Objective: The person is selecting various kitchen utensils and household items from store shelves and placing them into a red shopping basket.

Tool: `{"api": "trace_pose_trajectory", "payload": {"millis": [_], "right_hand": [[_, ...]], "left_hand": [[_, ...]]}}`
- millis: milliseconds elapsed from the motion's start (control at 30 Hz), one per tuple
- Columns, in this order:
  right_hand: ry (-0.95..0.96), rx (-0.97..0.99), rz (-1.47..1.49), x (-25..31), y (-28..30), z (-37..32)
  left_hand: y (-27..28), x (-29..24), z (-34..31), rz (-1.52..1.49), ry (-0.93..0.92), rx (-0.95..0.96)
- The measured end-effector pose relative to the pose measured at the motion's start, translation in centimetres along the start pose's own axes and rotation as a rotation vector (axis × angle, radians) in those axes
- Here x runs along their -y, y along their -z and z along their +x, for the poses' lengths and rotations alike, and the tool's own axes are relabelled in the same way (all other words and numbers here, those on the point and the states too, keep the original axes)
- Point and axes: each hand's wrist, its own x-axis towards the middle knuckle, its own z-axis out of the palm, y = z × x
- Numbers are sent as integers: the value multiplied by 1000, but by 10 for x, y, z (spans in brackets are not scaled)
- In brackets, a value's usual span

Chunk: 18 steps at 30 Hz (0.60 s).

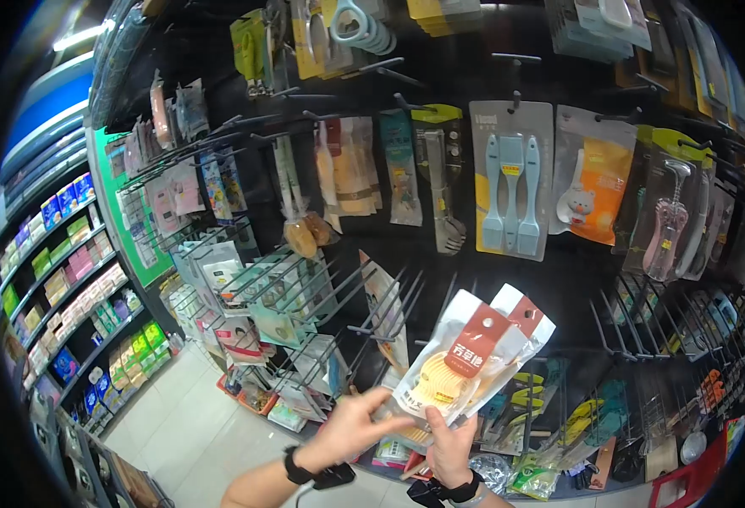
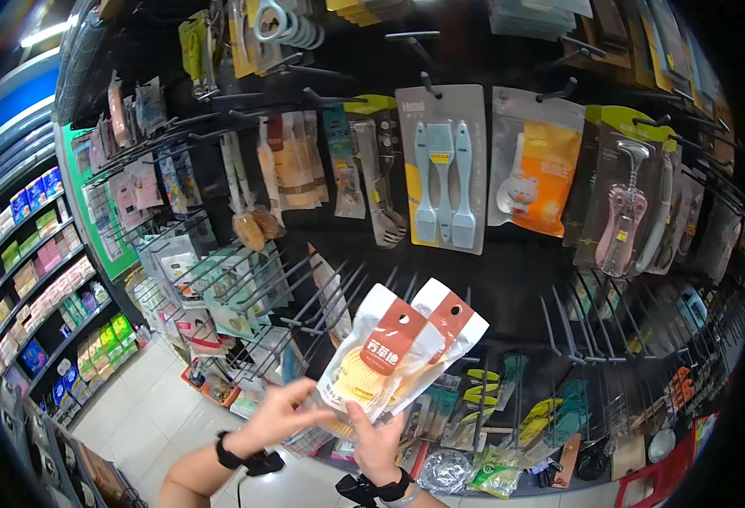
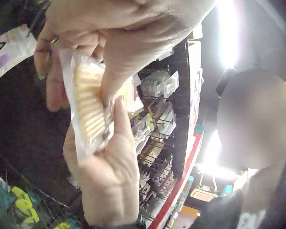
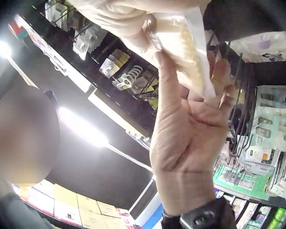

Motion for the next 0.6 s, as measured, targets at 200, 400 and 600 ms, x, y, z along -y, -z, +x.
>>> {"api": "trace_pose_trajectory", "payload": {"millis": [200, 400, 600], "right_hand": [[-2, -153, 6, -22, -2, -9], [-340, -186, -417, 24, -13, -14], [-204, -116, -426, 2, 11, -18]], "left_hand": [[-5, 33, -24, -562, 134, -248], [60, 23, -5, -493, -28, -617], [130, 7, 57, -574, -209, -755]]}}
